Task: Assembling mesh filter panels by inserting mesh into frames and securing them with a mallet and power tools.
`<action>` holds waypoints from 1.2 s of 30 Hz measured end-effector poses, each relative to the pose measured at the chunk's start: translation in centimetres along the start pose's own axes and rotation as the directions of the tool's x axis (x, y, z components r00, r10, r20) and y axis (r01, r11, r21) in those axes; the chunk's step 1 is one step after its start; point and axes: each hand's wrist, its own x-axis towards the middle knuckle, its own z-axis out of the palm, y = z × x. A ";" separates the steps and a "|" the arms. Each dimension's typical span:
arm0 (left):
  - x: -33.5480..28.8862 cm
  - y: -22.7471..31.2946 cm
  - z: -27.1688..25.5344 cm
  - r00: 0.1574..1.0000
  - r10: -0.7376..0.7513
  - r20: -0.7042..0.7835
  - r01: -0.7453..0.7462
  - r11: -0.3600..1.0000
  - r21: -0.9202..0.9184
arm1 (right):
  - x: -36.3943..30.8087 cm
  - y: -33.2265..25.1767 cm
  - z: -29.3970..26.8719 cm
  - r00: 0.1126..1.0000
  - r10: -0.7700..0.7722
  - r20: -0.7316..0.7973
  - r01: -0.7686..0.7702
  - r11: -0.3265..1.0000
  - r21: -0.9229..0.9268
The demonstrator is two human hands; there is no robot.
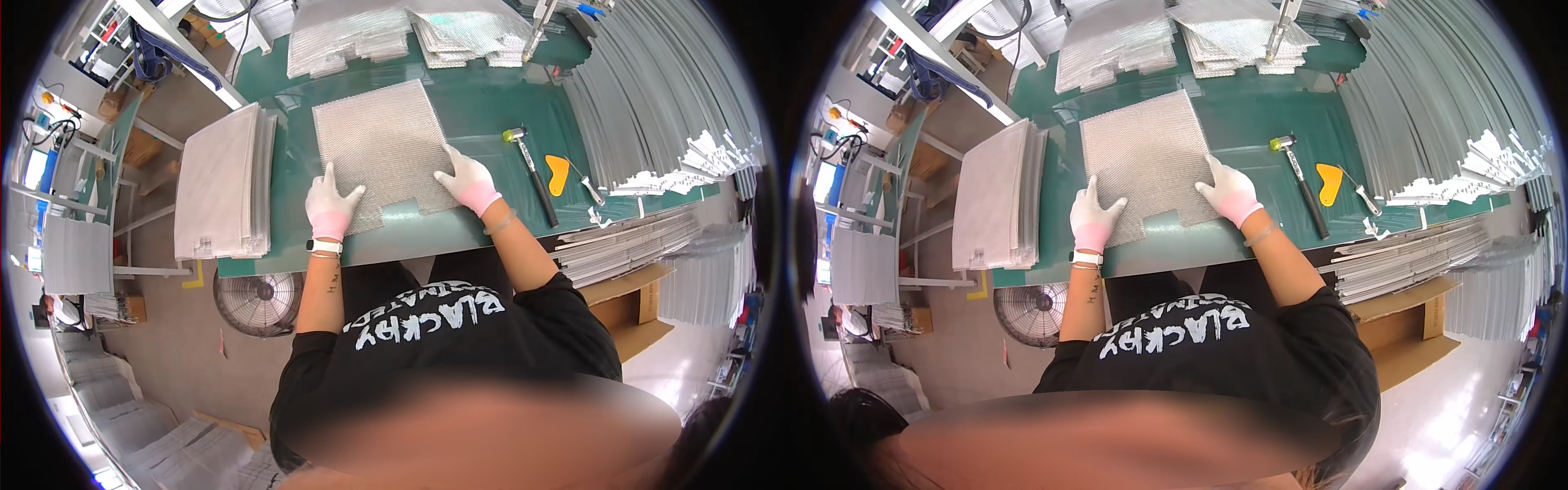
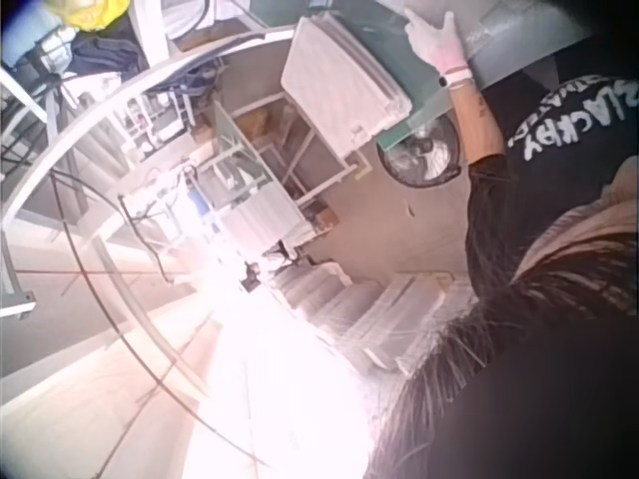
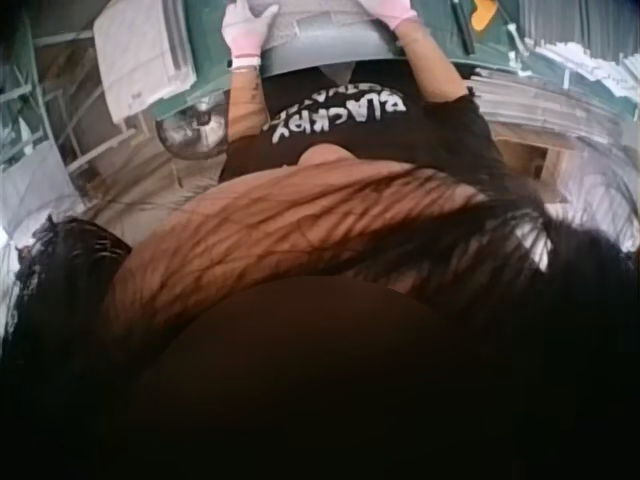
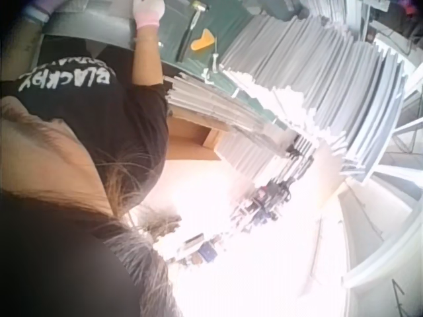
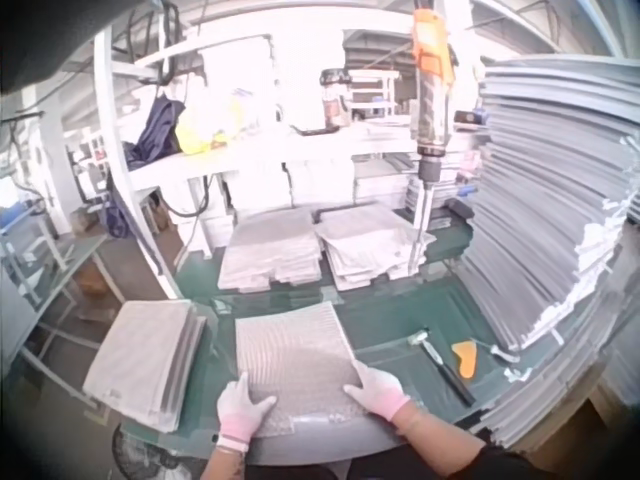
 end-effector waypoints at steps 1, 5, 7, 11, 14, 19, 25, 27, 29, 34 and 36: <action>0.0 0.0 0.0 1.000 0.006 0.002 -0.006 1.000 -0.001 | 0.1 -0.2 -0.2 0.999 0.020 0.030 -0.020 1.000 0.010; -0.1 0.1 -0.1 1.000 0.000 0.003 0.000 1.000 -0.002 | 0.2 -0.6 -0.4 0.995 0.066 0.081 -0.067 0.998 0.014; 0.0 0.2 -0.1 1.000 0.007 0.002 -0.007 1.000 0.016 | 0.0 -0.2 0.0 0.997 0.055 0.049 -0.056 0.998 0.016; 0.4 0.2 -0.1 0.999 0.006 0.046 -0.008 0.999 0.036 | 0.2 0.3 0.0 0.996 0.046 0.073 -0.050 0.998 0.045; 0.3 -0.3 0.1 0.998 -0.010 0.058 0.008 0.999 0.035 | 0.1 -0.5 -0.3 0.996 0.032 0.085 -0.038 0.997 0.069; -0.2 0.6 -0.3 1.000 0.005 0.022 -0.006 0.999 0.044 | -0.4 0.2 0.9 1.000 -0.001 -0.021 0.003 0.994 0.109; -1.2 3.7 -0.4 0.995 0.005 -0.100 0.017 0.976 0.216 | -1.0 -0.3 -0.3 0.994 0.111 0.015 -0.110 0.992 -0.055; 0.1 -1.5 2.3 0.889 0.362 -0.279 -0.257 0.901 0.350 | -1.1 -2.4 -1.5 0.990 0.125 0.058 -0.114 0.979 -0.166; 0.9 -2.2 2.9 0.921 0.388 -0.037 -0.334 0.835 0.438 | -3.2 -1.7 -2.2 0.990 0.141 0.018 -0.137 0.980 -0.145; 3.5 -4.9 4.8 0.938 0.325 0.122 -0.347 0.879 0.327 | -20.9 4.0 -8.2 0.819 -0.250 -0.517 0.328 0.943 0.064; 4.0 -6.2 5.1 0.932 0.343 0.118 -0.363 0.873 0.327 | -29.1 9.3 -10.5 0.746 -0.089 -0.660 0.103 0.995 -0.017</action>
